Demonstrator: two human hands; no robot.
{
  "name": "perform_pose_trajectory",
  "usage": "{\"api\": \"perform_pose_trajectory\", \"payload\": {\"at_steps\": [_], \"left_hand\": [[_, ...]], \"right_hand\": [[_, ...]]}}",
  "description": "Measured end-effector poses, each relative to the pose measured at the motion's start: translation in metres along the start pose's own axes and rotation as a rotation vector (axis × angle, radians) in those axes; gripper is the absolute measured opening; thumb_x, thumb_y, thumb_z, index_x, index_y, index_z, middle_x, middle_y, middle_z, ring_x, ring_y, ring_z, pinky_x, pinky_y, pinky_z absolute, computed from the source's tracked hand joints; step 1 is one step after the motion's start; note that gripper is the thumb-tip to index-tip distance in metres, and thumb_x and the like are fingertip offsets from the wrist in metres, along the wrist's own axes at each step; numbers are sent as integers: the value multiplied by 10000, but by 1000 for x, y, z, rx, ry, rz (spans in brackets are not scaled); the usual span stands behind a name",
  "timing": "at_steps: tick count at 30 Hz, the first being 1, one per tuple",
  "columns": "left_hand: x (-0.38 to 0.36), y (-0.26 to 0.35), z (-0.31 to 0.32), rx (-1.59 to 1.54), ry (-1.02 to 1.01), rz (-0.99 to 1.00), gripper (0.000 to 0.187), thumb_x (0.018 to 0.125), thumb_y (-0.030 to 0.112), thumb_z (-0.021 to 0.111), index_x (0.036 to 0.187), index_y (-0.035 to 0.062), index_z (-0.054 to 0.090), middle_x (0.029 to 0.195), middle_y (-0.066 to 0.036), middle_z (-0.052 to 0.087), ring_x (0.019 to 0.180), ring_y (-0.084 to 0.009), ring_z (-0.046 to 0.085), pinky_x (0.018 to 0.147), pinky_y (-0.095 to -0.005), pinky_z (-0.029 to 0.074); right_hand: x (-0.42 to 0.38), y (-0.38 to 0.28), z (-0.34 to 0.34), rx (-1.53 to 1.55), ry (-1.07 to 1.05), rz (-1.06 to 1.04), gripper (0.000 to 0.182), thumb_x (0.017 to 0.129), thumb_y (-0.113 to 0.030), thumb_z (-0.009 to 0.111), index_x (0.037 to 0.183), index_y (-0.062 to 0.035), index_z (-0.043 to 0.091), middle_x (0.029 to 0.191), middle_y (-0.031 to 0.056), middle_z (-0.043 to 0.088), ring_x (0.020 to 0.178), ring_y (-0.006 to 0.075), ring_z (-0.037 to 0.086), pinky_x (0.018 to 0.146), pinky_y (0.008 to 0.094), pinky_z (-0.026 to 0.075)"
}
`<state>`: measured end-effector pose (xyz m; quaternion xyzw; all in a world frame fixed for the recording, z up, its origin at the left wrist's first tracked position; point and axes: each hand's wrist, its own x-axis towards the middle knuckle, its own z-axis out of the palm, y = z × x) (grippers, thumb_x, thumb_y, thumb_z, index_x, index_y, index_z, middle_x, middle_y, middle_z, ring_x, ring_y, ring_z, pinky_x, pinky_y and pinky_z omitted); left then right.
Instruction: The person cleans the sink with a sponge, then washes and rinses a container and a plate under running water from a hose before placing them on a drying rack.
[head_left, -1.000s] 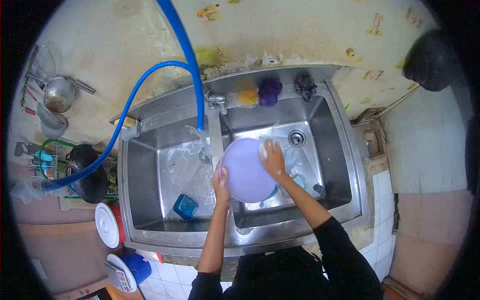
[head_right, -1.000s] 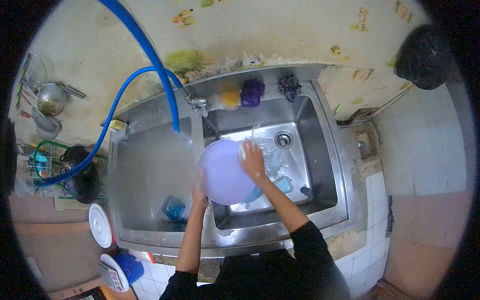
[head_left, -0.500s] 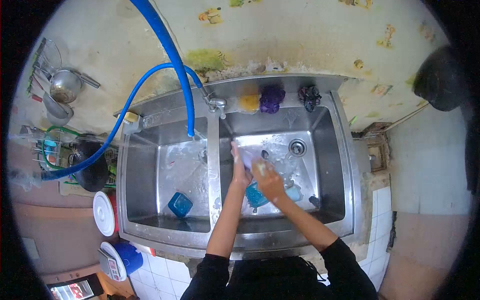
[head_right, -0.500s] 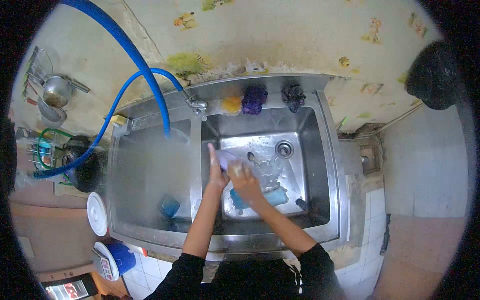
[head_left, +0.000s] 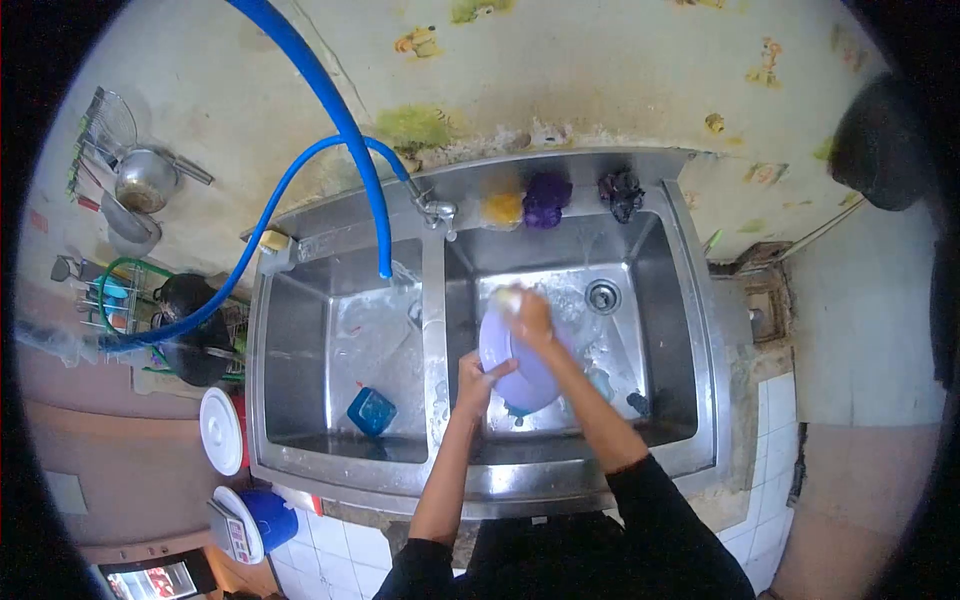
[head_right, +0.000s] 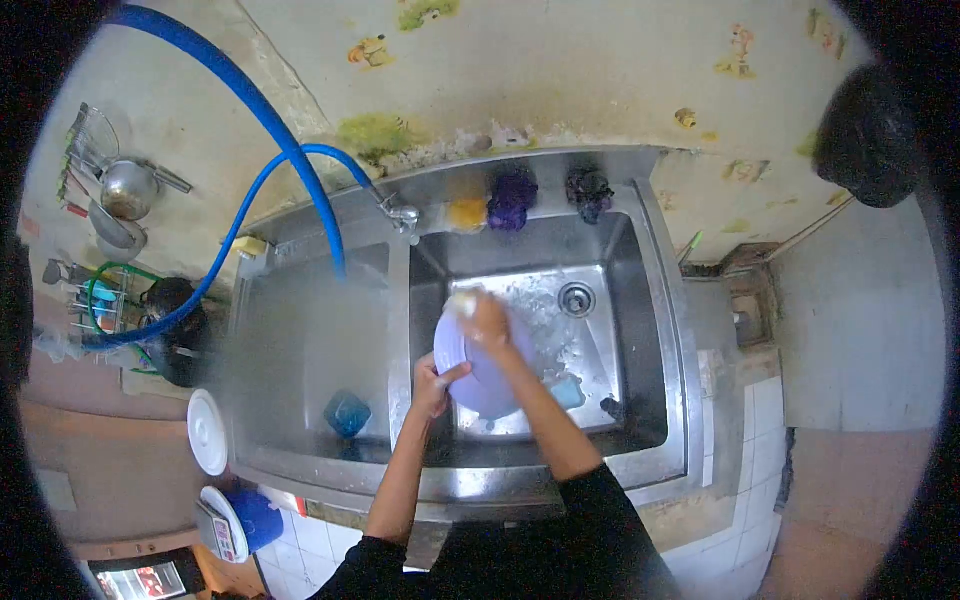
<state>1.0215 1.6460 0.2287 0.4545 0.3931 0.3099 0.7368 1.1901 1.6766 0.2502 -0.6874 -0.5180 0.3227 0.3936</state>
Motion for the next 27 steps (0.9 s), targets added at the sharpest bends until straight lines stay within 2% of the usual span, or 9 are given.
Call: {"api": "perform_pose_trajectory", "payload": {"at_steps": [3, 5, 8, 11, 14, 18, 20, 23, 27], "left_hand": [[-4, -6, -13, 84, 2, 35, 349, 654, 12, 716, 980, -30, 600, 946, -94, 635, 809, -143, 601, 747, -304, 476], [-9, -6, -10, 16, 21, 23, 357, 648, -2, 713, 982, -37, 595, 945, -98, 634, 812, -152, 603, 747, -308, 479], [-22, 13, 3, -180, 54, -32, 369, 642, -27, 699, 992, -46, 582, 935, -108, 630, 831, -186, 609, 769, -322, 484], [-11, -8, -12, -337, 162, -22, 370, 704, -8, 650, 1050, -63, 531, 958, -124, 607, 865, -223, 608, 794, -346, 492], [-13, -14, -32, -465, 231, -65, 391, 703, -20, 634, 1076, -58, 520, 1015, -133, 592, 917, -232, 584, 836, -343, 457], [-2, -26, -36, -403, 262, -69, 343, 721, 12, 631, 1052, -32, 553, 975, -109, 609, 892, -212, 592, 786, -321, 460], [11, -28, -26, 107, 212, 48, 270, 738, 43, 631, 997, -23, 589, 889, -79, 624, 833, -199, 604, 735, -329, 467], [37, -77, -18, 626, 181, 229, 196, 725, 72, 620, 906, 0, 638, 755, -85, 637, 710, -255, 611, 671, -366, 469], [63, -139, -27, 1038, 67, 524, 339, 679, 20, 566, 1014, 30, 614, 919, -165, 610, 803, -364, 584, 760, -416, 452]], "right_hand": [[-47, -18, 15, -116, 59, -727, 282, 689, -285, 634, 940, -162, 660, 1065, 148, 599, 1030, 336, 541, 907, 437, 400], [-19, 41, 31, -105, -13, -72, 273, 699, -225, 622, 953, -134, 660, 1118, 134, 583, 1116, 304, 491, 960, 407, 354], [-16, 36, 14, 231, 146, 208, 378, 718, -145, 596, 1095, -111, 596, 1282, 116, 465, 1261, 294, 334, 1035, 402, 255], [-77, 4, 23, -67, 101, -391, 501, 775, -127, 576, 1262, -128, 460, 1348, 140, 376, 1266, 310, 320, 1045, 417, 228], [-110, 21, 11, -161, 62, -427, 495, 769, -112, 582, 1251, -96, 466, 1329, 135, 404, 1263, 299, 333, 1043, 406, 247], [-110, 148, -1, -123, 293, 197, 520, 740, -203, 639, 1197, -15, 478, 1118, 193, 559, 1047, 331, 537, 894, 398, 430], [-104, 147, -29, -445, -167, 582, 540, 701, -255, 670, 1142, 7, 501, 1034, 222, 582, 977, 344, 567, 856, 411, 452], [-120, 177, -21, -560, -703, 447, 596, 694, -341, 653, 1121, 41, 491, 1076, 253, 551, 1018, 357, 544, 876, 411, 441], [-149, 334, 63, -693, -823, 303, 560, 703, -351, 623, 1081, 45, 504, 1086, 250, 534, 1002, 371, 538, 840, 430, 440]]}}
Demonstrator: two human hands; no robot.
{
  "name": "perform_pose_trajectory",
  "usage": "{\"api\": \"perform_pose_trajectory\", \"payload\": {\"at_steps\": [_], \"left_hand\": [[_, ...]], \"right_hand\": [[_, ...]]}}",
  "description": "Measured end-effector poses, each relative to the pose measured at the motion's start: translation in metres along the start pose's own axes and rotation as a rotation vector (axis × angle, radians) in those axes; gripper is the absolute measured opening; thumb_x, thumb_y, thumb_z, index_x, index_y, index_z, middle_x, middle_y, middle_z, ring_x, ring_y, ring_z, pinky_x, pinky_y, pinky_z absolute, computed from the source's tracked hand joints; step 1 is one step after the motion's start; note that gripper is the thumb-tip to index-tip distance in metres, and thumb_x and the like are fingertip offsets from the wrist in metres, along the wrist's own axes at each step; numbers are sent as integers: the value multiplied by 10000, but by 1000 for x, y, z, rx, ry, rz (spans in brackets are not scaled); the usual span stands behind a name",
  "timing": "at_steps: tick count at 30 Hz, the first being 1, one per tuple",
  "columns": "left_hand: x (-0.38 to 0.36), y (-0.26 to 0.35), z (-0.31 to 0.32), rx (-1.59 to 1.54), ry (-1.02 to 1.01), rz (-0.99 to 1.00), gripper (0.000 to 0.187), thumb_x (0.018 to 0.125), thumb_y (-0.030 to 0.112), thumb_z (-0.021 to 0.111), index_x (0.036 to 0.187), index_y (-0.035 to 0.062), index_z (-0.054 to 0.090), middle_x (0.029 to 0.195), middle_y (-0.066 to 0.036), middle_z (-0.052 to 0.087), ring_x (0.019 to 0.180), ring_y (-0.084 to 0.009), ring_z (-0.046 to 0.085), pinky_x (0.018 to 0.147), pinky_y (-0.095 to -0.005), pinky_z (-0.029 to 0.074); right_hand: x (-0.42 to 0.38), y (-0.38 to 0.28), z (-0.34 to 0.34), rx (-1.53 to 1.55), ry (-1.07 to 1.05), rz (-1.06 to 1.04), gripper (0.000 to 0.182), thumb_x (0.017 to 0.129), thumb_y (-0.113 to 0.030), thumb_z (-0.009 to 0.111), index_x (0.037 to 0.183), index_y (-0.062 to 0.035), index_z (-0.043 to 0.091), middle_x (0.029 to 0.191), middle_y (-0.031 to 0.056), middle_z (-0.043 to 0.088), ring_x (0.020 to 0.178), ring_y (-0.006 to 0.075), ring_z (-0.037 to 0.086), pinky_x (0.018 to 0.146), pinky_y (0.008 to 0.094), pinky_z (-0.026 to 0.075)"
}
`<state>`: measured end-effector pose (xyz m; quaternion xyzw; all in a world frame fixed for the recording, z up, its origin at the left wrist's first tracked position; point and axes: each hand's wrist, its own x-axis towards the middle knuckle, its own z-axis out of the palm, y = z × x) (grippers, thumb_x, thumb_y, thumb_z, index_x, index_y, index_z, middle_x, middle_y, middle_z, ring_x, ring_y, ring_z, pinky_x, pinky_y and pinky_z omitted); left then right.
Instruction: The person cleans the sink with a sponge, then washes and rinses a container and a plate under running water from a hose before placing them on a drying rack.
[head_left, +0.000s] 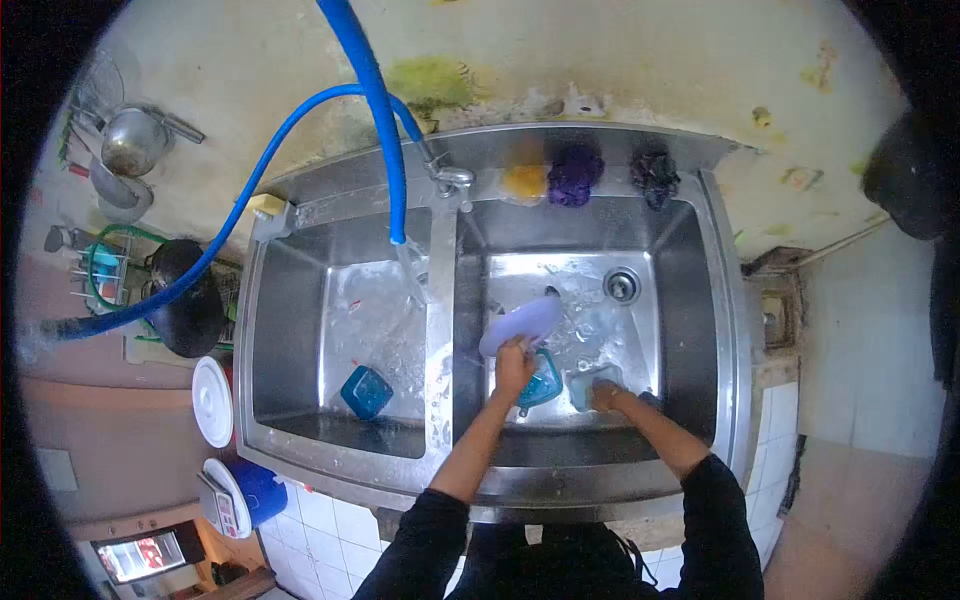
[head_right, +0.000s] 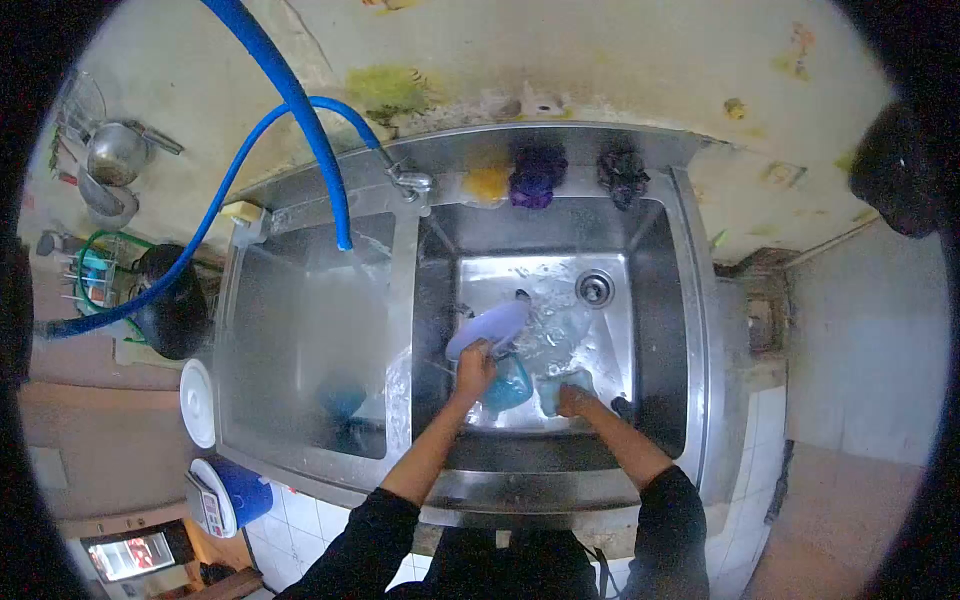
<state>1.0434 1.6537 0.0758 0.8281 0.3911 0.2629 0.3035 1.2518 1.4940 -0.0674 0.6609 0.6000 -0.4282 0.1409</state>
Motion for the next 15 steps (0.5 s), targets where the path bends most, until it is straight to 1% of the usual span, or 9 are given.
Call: {"api": "perform_pose_trajectory", "payload": {"at_steps": [2, 3, 4, 7, 8, 9, 11, 12, 15], "left_hand": [[-12, 2, 8, 171, -100, -76, 423, 677, 1, 540, 1097, 42, 567, 1006, -177, 573, 858, -379, 567, 804, -429, 435], [-17, 3, 11, 257, -147, -113, 465, 677, -8, 527, 1138, 48, 543, 1049, -183, 555, 886, -387, 558, 826, -435, 427], [-22, -10, 20, 217, -153, -137, 491, 704, -1, 521, 1190, 61, 487, 1099, -181, 521, 919, -372, 555, 818, -405, 448], [-6, 37, -34, -36, -73, -117, 398, 729, 11, 525, 1125, 57, 526, 1109, -187, 509, 921, -353, 566, 772, -394, 471], [-2, 44, -56, -95, 33, -10, 270, 752, 6, 526, 1014, 47, 572, 1006, -181, 557, 858, -317, 598, 705, -364, 488], [1, 52, -84, -97, 86, -33, 236, 752, -1, 526, 978, 39, 582, 956, -174, 571, 841, -305, 604, 698, -354, 486], [0, 52, -144, -95, 204, -86, 174, 753, -15, 524, 904, 24, 602, 856, -162, 598, 808, -282, 616, 684, -333, 482], [-11, 35, -167, -20, 322, -185, 137, 762, -19, 517, 863, 18, 603, 799, -136, 605, 784, -252, 612, 676, -318, 476], [-54, -52, -216, 28, 658, -487, 87, 782, 13, 520, 795, 16, 606, 728, -78, 614, 727, -202, 587, 679, -309, 457]], "right_hand": [[18, 9, 24, 34, -45, 133, 643, 704, -370, 623, 1184, 23, 451, 1188, 251, 481, 1077, 370, 497, 885, 425, 420], [28, 29, 52, 71, 65, 109, 653, 744, -403, 547, 1221, 23, 411, 1200, 246, 476, 1103, 366, 479, 906, 424, 408], [40, 55, 87, 111, 175, 82, 666, 784, -436, 471, 1258, 22, 370, 1211, 240, 472, 1129, 362, 462, 927, 424, 396], [29, 33, 62, 38, 195, 219, 600, 859, -436, 354, 1290, -18, 362, 1179, 250, 485, 1135, 352, 458, 926, 413, 398], [31, 28, 59, 274, 237, 372, 563, 857, -418, 372, 1262, -27, 404, 1159, 243, 500, 1113, 351, 475, 916, 410, 406], [30, 23, 56, 509, 269, 525, 528, 855, -400, 390, 1233, -36, 446, 1138, 237, 514, 1091, 350, 492, 905, 407, 413], [24, 15, 43, 263, 232, 364, 458, 836, -383, 436, 1126, -39, 519, 1090, 212, 546, 1048, 344, 518, 885, 406, 426], [19, 12, 34, 131, 213, 277, 426, 826, -374, 460, 1073, -40, 556, 1066, 200, 562, 1027, 341, 532, 875, 405, 433], [13, 3, 21, -1, 204, 293, 350, 806, -358, 502, 940, -46, 587, 992, 172, 592, 986, 326, 553, 854, 395, 444]]}}
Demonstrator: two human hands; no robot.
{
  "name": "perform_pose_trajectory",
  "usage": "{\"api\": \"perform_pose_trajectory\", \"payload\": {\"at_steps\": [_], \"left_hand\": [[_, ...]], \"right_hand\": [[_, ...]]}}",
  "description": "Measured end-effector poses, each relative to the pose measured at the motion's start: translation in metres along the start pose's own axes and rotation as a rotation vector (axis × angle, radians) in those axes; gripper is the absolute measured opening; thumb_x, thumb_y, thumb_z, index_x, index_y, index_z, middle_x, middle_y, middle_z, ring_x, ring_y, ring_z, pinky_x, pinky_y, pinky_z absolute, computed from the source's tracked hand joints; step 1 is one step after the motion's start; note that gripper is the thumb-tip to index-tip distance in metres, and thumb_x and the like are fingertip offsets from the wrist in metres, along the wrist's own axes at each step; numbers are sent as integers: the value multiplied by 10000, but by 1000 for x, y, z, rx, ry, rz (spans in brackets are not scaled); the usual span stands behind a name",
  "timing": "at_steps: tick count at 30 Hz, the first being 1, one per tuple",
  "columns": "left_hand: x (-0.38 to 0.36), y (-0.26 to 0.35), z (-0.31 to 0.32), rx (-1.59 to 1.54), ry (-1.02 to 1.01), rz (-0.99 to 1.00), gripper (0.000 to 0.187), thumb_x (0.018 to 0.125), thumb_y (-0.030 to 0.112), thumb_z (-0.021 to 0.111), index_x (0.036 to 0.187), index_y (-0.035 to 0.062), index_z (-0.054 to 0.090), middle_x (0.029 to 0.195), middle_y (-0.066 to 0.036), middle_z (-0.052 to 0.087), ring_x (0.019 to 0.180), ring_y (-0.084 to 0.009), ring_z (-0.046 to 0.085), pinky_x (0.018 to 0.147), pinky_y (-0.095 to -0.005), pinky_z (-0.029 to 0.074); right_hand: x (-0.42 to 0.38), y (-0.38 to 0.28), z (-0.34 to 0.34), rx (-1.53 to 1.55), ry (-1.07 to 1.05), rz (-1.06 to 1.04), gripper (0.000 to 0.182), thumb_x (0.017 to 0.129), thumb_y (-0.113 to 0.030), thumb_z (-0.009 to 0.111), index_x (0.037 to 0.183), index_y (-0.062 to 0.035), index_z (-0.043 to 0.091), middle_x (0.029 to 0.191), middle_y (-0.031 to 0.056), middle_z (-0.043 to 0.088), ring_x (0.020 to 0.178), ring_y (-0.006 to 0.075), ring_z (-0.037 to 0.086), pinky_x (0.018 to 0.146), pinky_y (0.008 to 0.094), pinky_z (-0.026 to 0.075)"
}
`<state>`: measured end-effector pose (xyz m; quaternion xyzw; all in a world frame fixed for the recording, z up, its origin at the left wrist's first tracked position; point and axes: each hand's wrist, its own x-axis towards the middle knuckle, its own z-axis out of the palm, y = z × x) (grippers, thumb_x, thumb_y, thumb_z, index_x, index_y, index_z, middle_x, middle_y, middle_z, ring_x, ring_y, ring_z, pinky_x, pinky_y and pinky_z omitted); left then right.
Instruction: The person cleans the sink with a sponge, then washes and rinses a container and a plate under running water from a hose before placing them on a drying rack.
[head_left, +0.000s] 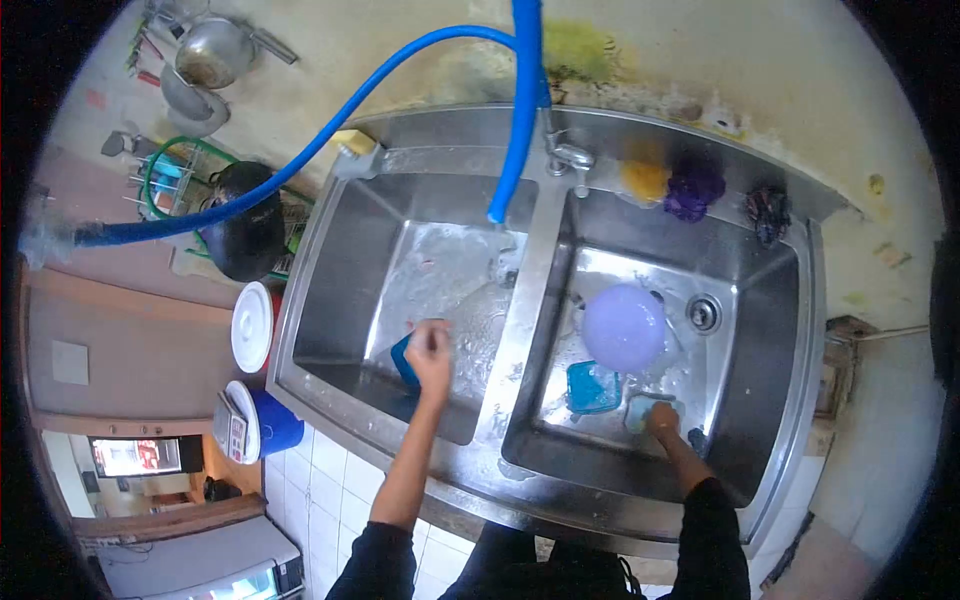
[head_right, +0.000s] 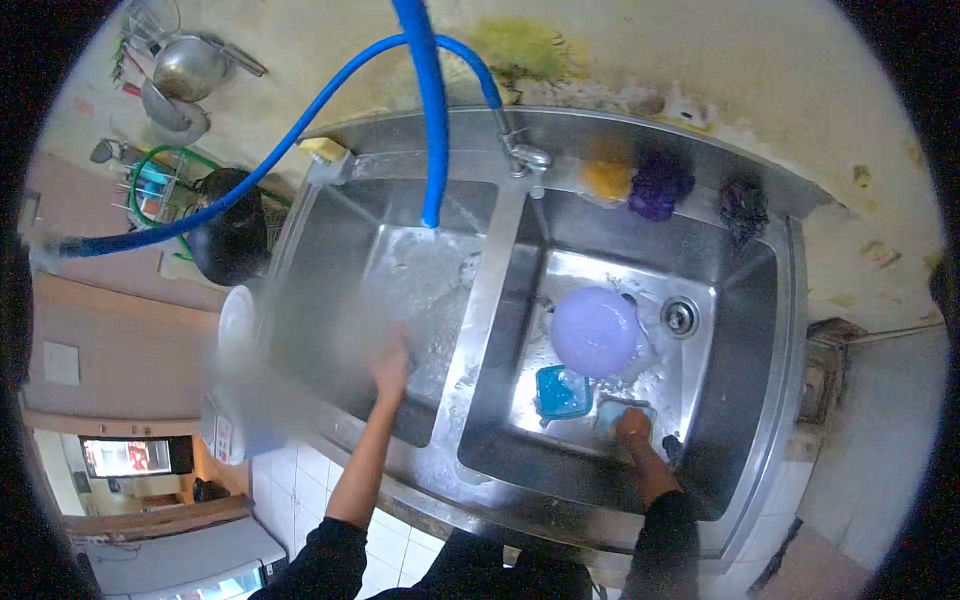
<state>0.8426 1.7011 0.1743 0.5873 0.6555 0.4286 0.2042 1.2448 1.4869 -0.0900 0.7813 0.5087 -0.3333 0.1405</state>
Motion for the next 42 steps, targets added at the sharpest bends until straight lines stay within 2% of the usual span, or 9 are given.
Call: {"api": "perform_pose_trajectory", "payload": {"at_steps": [2, 7, 11, 15, 24, 32, 37, 40, 42], "left_hand": [[20, -180, -5, 10, -5, -66, 155, 773, 142, 577, 871, 25, 603, 862, -96, 608, 825, -227, 564, 708, -355, 453], [19, -241, -4, -375, 57, -1290, 340, 748, 249, 593, 1001, 25, 556, 988, -145, 558, 866, -265, 556, 671, -398, 499], [3, -260, 26, -774, 545, -1571, 496, 728, 335, 607, 1106, 25, 519, 1090, -185, 519, 898, -296, 549, 642, -433, 535], [0, -298, 24, -1067, 523, -1821, 529, 716, 318, 611, 1098, -23, 478, 1007, -220, 523, 837, -325, 553, 566, -377, 548], [56, -161, -13, -1950, 106, -2489, 320, 692, 190, 577, 931, -18, 526, 871, -194, 557, 685, -254, 573, 463, -277, 527], [39, -43, -5, -1675, -263, -1765, 309, 812, 216, 466, 986, -39, 485, 885, -185, 542, 590, -226, 550, 494, -290, 510], [14, -12, -10, -1577, -288, -1474, 264, 859, 173, 409, 1058, 15, 480, 911, -167, 534, 494, -198, 506, 368, -248, 405], [12, 27, -42, -1672, -662, -1658, 245, 874, 191, 394, 1034, 56, 520, 826, -88, 559, 429, -159, 458, 318, -250, 338], [17, 21, -50, -1690, -659, -1514, 268, 880, 218, 393, 1039, 46, 524, 850, -111, 573, 565, -204, 558, 367, -263, 416]], "right_hand": [[-8, -7, -15, 3, -101, -57, 415, 812, -367, 479, 1022, -22, 579, 1045, 185, 583, 1007, 322, 552, 854, 401, 445], [34, 25, 69, -19, -158, -237, 409, 799, -346, 478, 1034, -26, 574, 1060, 179, 573, 991, 308, 544, 851, 410, 425], [84, 68, 147, -191, 163, -579, 336, 773, -322, 506, 946, -53, 609, 963, 166, 605, 871, 285, 578, 761, 418, 449], [54, 36, 90, -72, -86, -276, 341, 775, -320, 528, 995, -67, 591, 1015, 149, 586, 919, 282, 558, 794, 407, 436], [16, 19, -33, -31, -392, -360, 392, 780, -316, 578, 1104, -97, 550, 1132, 112, 543, 1027, 275, 514, 867, 380, 408], [-134, -271, -274, 458, 378, -1228, 332, 805, -218, 564, 1113, -93, 550, 1131, 147, 535, 1074, 281, 499, 908, 368, 394], [-137, -399, -283, 123, 789, -1266, 376, 681, -251, 609, 1022, -94, 589, 995, 172, 553, 931, 332, 510, 784, 446, 401], [-121, -430, -319, 364, 431, -684, 403, 661, -291, 629, 1016, -102, 602, 978, 197, 571, 978, 347, 513, 899, 490, 351], [-140, -419, -292, 288, 719, -1047, 402, 652, -292, 630, 1002, -96, 603, 937, 215, 576, 941, 367, 523, 894, 512, 345]]}}
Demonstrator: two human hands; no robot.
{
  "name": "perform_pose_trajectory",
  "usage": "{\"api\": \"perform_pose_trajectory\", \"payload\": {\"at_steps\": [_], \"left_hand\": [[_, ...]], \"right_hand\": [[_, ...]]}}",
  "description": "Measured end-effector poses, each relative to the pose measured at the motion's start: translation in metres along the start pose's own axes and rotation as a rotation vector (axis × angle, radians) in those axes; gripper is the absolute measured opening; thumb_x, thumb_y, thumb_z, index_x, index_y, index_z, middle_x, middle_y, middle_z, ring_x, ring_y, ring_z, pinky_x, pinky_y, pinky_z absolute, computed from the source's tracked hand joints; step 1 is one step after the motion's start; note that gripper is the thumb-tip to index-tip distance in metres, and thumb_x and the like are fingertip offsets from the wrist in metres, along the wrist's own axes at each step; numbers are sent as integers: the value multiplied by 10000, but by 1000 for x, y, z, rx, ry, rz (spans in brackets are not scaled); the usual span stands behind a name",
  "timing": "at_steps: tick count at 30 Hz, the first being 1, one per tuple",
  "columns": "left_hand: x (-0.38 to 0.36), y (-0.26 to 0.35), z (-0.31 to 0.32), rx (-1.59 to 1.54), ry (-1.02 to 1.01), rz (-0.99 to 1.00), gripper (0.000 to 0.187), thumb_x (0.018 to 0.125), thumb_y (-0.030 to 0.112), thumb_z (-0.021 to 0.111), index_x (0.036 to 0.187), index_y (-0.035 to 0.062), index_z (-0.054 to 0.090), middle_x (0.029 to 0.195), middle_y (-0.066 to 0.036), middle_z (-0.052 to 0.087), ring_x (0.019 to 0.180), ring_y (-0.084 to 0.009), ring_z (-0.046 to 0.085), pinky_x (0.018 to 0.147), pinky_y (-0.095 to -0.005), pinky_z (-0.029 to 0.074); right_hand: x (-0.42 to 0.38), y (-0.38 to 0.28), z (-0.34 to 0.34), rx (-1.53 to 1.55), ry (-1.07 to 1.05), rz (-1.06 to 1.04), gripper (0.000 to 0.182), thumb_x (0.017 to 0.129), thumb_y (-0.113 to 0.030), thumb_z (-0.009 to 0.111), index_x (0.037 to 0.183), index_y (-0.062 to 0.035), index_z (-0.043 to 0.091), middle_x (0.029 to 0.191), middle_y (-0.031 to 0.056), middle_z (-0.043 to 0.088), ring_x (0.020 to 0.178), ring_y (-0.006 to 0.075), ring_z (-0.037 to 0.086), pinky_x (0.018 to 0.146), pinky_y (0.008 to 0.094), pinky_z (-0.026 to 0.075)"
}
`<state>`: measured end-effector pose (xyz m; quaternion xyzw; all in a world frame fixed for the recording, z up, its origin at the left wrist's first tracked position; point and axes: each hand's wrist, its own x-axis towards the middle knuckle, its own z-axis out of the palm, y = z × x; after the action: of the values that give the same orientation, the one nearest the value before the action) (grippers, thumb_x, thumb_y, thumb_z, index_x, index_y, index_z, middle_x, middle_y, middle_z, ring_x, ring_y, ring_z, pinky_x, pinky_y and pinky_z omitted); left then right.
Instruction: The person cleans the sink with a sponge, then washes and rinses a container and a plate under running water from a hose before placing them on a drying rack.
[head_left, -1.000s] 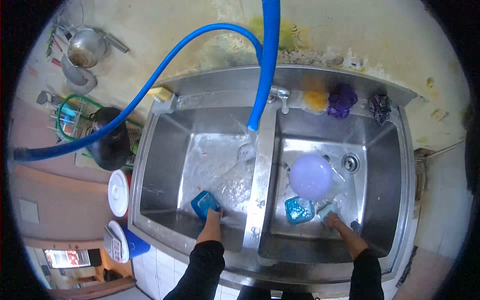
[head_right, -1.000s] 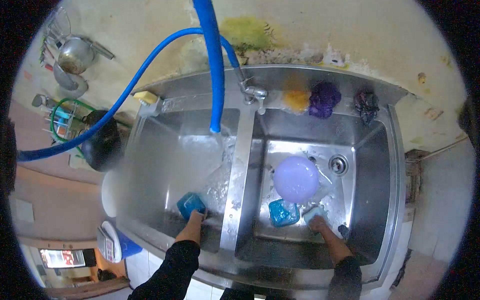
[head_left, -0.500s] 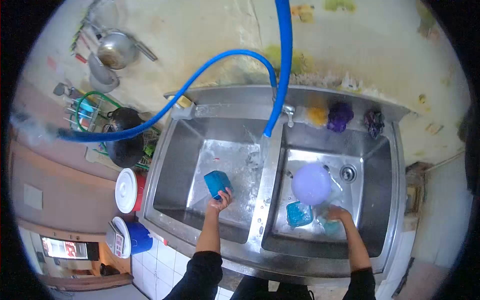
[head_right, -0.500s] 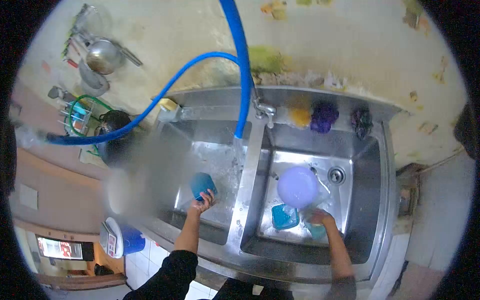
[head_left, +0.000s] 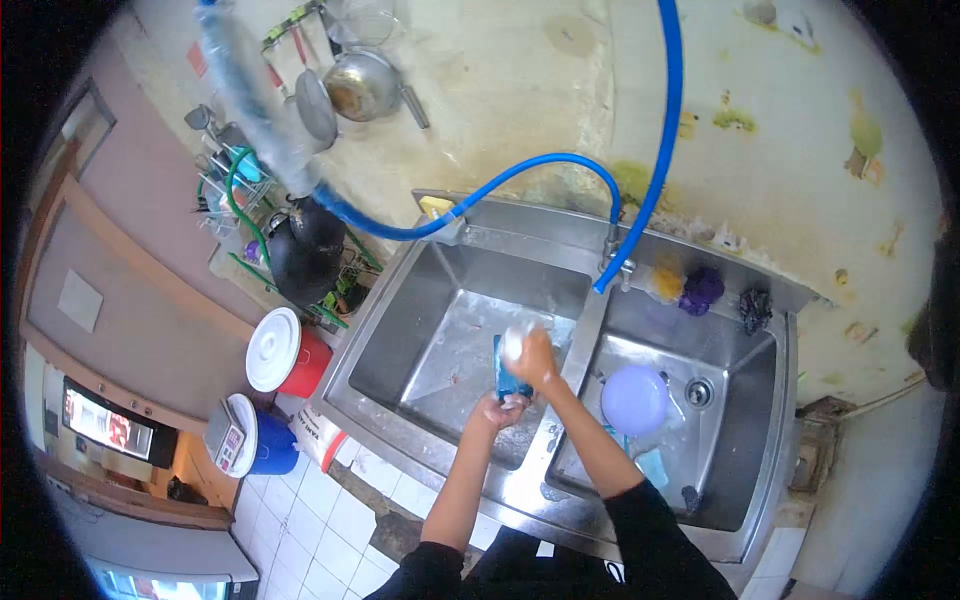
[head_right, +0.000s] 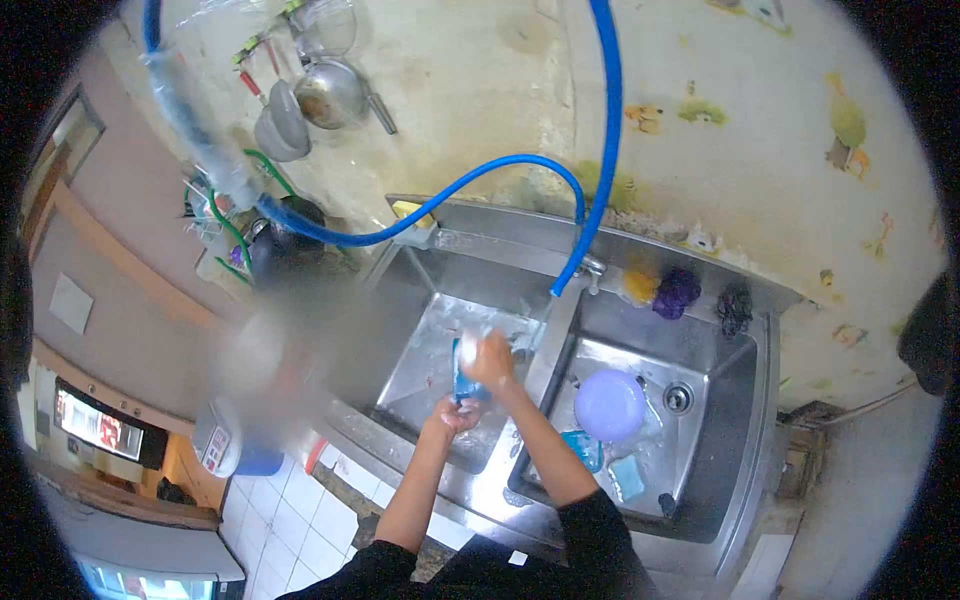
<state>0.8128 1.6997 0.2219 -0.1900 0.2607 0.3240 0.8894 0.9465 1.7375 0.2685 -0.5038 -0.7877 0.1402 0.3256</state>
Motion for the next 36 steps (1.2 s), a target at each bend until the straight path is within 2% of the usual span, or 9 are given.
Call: {"api": "perform_pose_trajectory", "payload": {"at_steps": [2, 6, 10, 12, 13, 22, 25, 33, 36], "left_hand": [[4, 1, 8, 118, 255, 351, 296, 877, 217, 398, 1064, 14, 503, 894, -166, 568, 661, -252, 600, 392, -271, 446], [-15, 6, -7, 105, -91, -13, 267, 886, 154, 370, 1061, 4, 505, 959, -176, 586, 815, -249, 619, 546, -315, 543], [-30, 2, 18, 167, 221, 266, 237, 889, 122, 378, 1039, -2, 515, 869, -168, 588, 657, -211, 615, 406, -266, 475], [-18, 33, -26, 236, -269, 22, 227, 887, 131, 397, 1020, 1, 528, 857, -157, 603, 636, -199, 615, 427, -259, 485], [-21, 38, -32, 266, -514, -102, 222, 886, 135, 407, 1011, 3, 534, 851, -152, 610, 625, -193, 615, 438, -256, 490], [-62, 36, -6, 757, -275, 115, 244, 862, 192, 492, 1001, -3, 539, 924, -157, 605, 774, -212, 615, 601, -305, 520], [-61, 27, 5, 202, -641, -12, 335, 870, 255, 475, 1066, -14, 517, 1084, -162, 556, 951, -246, 568, 716, -421, 508], [-49, 27, 19, 351, 49, 994, 550, 837, 507, 468, 1131, 43, 513, 1082, -95, 573, 953, -252, 573, 834, -426, 459], [-41, 18, 33, 121, 335, 1108, 496, 843, 447, 506, 1086, 15, 527, 1020, -90, 589, 889, -246, 596, 791, -391, 486]], "right_hand": [[-10, -9, 4, -19, 81, -237, 433, 635, -289, 634, 1019, -92, 596, 931, 229, 572, 922, 377, 517, 857, 507, 353], [15, 1, 19, -157, 28, -28, 489, 653, -276, 639, 1093, -80, 554, 948, 210, 569, 934, 385, 497, 869, 489, 333], [12, -26, 18, -80, 283, -159, 388, 695, -264, 614, 1043, -99, 571, 965, 115, 588, 960, 375, 477, 871, 519, 299], [-1, -54, -3, -112, 96, -209, 399, 695, -259, 614, 1068, -124, 569, 1018, 97, 585, 976, 370, 457, 876, 519, 282], [7, -51, 4, -173, 172, -147, 348, 673, -236, 623, 1010, -148, 616, 954, 76, 611, 910, 341, 491, 861, 467, 334], [67, -13, -11, 928, -195, 635, 141, 713, -220, 660, 746, -88, 626, 758, 15, 619, 676, 138, 580, 631, 271, 456], [72, -17, -8, 1248, -210, 786, 172, 697, -209, 688, 794, -83, 622, 750, 34, 608, 652, 155, 587, 611, 290, 477], [82, 17, 44, 950, 217, 1065, 274, 637, -203, 696, 823, -15, 621, 812, 146, 632, 677, 288, 612, 654, 399, 485], [78, -3, 57, 363, 374, 784, 355, 628, -233, 709, 857, 18, 607, 820, 211, 628, 748, 357, 614, 676, 425, 474]]}}
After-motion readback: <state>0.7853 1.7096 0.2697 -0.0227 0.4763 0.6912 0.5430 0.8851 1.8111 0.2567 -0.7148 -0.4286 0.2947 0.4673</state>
